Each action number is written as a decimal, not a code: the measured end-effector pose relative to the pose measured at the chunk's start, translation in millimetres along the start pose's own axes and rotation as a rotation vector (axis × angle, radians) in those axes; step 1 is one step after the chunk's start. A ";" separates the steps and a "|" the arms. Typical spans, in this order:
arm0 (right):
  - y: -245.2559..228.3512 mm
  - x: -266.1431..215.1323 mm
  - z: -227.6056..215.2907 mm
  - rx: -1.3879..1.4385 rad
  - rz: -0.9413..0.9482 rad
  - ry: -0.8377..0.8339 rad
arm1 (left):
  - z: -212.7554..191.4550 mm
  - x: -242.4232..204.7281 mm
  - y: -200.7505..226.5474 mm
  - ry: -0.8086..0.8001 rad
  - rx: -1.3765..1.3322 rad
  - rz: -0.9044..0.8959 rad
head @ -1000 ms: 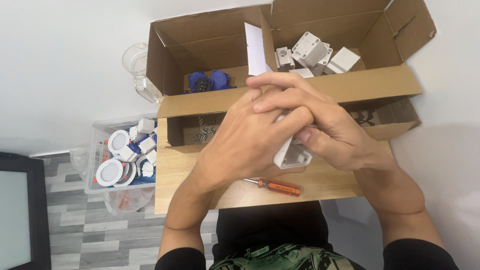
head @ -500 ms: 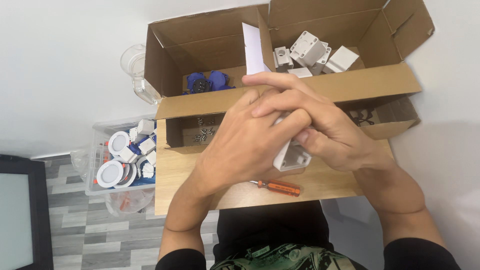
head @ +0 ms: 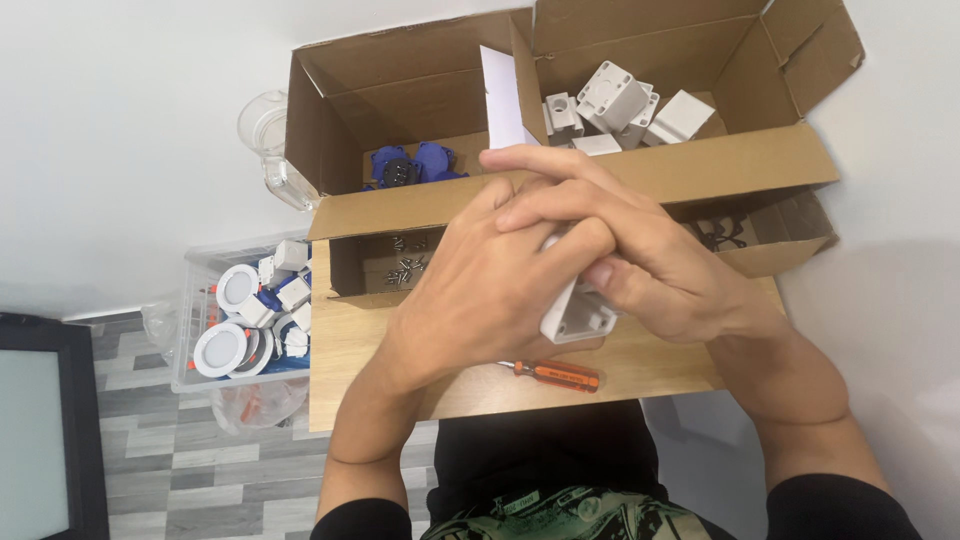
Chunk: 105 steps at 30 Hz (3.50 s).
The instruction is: The person uses a screwdriver to tighten screws on a white electrical socket component. They then handle a blue plastic cover, inspecting its interior and exterior before placing it down. Finally, the person picks up a white plastic housing and uses the screwdriver to manipulate its internal parts.
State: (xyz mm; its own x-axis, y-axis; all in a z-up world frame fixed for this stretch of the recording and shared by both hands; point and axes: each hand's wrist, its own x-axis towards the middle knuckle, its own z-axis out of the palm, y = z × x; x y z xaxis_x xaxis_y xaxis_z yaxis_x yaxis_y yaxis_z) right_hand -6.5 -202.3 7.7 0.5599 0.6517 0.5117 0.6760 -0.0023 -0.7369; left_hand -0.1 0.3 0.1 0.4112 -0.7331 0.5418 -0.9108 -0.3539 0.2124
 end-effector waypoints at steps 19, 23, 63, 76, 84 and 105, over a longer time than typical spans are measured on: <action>-3.2 -0.1 7.9 -0.005 0.017 0.081 | 4.3 -0.1 -3.4 0.001 -0.003 0.018; -4.2 0.9 9.6 -0.023 0.038 0.108 | 0.9 2.0 -1.9 0.024 -0.030 0.020; -25.7 -25.9 5.0 -0.215 -0.027 0.513 | -19.5 -8.5 -8.5 0.369 -0.369 0.053; -4.8 -60.6 -26.1 -0.269 -0.183 0.457 | -15.8 -16.5 -3.3 0.366 -0.438 0.044; 6.5 -76.0 4.4 -0.349 -0.173 0.339 | 8.0 -91.5 -6.3 0.317 -0.484 -0.280; 70.6 -158.5 135.0 -0.687 0.481 -0.132 | 90.3 -229.9 30.7 0.427 -0.248 -0.606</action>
State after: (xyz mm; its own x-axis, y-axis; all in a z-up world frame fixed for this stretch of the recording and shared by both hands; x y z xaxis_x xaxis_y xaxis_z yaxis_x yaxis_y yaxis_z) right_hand -112.2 -203.3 -185.1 0.8293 0.5448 0.1242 0.5433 -0.7342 -0.4073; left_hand -119.3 105.5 -191.4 0.8357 -0.1487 0.5287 -0.5342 -0.4440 0.7194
